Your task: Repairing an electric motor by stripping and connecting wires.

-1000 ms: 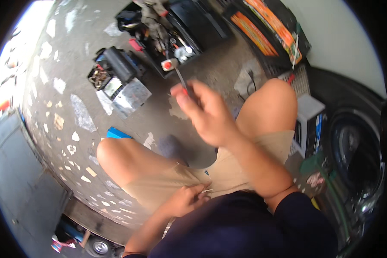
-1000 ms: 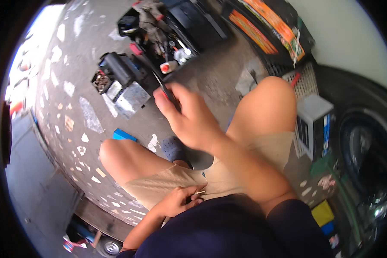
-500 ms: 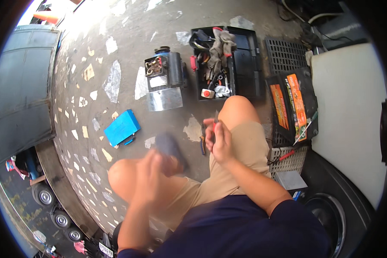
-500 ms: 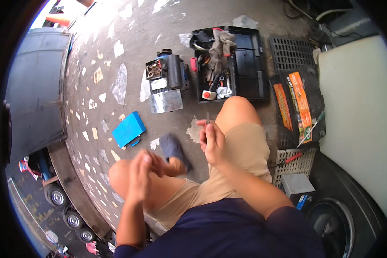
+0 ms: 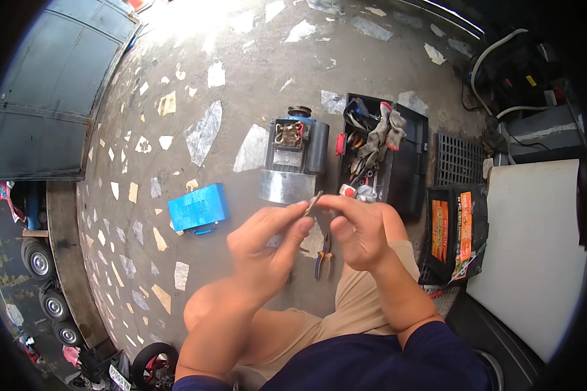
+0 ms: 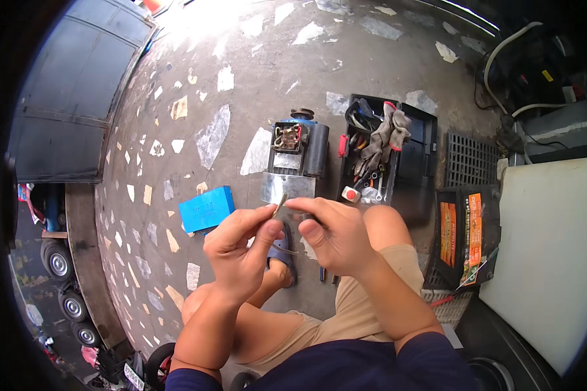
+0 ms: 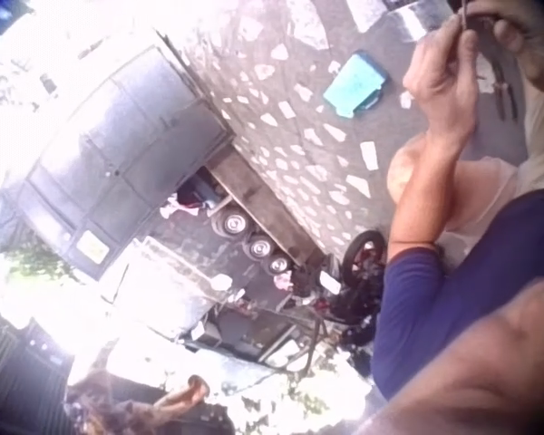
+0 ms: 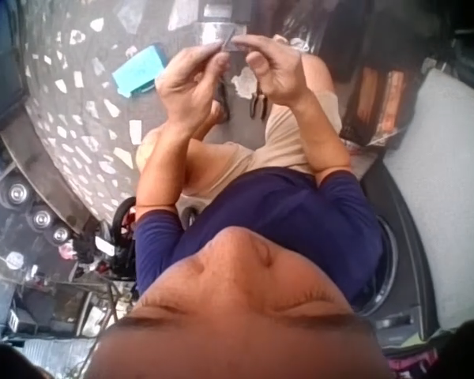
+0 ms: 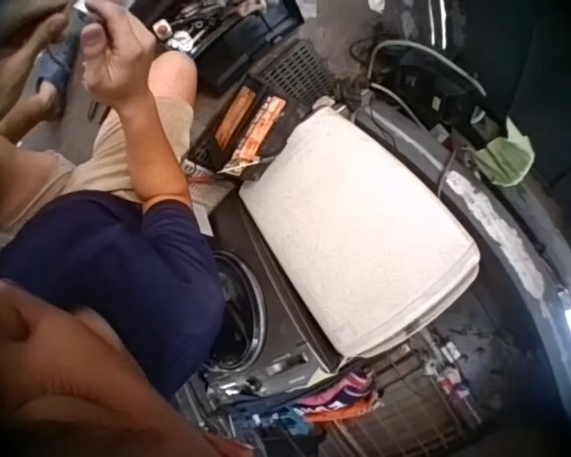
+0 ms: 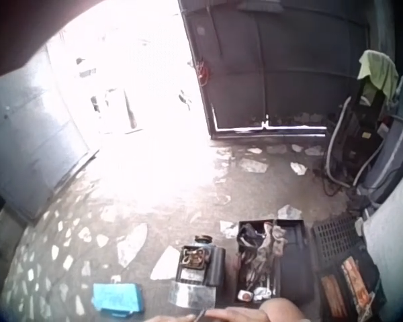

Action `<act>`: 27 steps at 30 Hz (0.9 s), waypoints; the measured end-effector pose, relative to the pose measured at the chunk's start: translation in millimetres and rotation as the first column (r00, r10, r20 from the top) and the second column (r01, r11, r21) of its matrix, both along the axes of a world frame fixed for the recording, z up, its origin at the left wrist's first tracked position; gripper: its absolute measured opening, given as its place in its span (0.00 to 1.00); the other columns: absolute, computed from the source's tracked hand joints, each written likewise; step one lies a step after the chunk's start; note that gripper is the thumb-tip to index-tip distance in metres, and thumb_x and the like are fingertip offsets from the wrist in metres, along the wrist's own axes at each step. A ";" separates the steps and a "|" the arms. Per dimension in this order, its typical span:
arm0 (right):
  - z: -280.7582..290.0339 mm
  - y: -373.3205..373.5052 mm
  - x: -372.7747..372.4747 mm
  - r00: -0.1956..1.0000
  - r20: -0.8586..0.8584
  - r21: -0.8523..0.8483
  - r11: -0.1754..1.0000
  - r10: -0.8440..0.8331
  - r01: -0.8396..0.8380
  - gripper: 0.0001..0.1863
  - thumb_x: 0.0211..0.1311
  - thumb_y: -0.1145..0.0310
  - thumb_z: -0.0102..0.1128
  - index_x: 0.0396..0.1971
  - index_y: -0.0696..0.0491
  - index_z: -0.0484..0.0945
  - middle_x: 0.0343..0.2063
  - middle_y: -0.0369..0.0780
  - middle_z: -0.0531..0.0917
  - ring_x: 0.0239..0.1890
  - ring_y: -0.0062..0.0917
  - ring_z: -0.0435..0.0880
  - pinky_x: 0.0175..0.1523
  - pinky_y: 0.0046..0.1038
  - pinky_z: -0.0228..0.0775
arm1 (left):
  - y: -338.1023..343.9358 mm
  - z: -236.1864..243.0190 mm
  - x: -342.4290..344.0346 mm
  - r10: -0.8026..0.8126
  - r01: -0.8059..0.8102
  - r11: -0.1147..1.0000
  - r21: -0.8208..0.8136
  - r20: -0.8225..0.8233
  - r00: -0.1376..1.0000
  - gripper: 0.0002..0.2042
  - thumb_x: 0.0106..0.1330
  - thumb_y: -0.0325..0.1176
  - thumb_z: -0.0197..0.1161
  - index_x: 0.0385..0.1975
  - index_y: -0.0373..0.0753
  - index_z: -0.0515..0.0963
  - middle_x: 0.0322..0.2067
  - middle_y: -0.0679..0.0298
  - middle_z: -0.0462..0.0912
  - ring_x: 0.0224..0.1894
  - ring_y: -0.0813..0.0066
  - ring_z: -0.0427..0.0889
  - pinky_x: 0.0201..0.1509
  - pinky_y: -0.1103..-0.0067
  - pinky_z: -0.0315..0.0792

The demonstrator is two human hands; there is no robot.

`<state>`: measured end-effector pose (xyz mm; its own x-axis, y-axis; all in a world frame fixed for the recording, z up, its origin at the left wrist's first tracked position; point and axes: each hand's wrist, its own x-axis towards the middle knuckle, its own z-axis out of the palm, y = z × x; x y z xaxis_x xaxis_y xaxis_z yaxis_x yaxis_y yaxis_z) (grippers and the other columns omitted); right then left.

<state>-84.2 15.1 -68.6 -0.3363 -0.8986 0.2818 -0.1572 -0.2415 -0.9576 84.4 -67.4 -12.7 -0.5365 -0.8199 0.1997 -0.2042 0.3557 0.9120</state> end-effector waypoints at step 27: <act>61.2 29.9 -0.6 0.982 -0.189 -0.042 0.999 -0.023 0.015 0.14 0.69 0.64 0.69 0.45 0.58 0.88 0.26 0.41 0.85 0.24 0.32 0.83 0.30 0.31 0.72 | 16.8 28.7 -1.7 -0.211 0.251 0.958 0.137 -0.254 0.944 0.08 0.65 0.17 0.70 0.42 0.30 0.85 0.36 0.57 0.86 0.35 0.75 0.84 0.37 0.79 0.76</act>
<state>-84.8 45.0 -7.3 -0.2902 -0.8792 0.3780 -0.3402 -0.2744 -0.8994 82.7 -50.6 16.0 -0.6696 -0.7109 0.2150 0.0919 0.2080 0.9738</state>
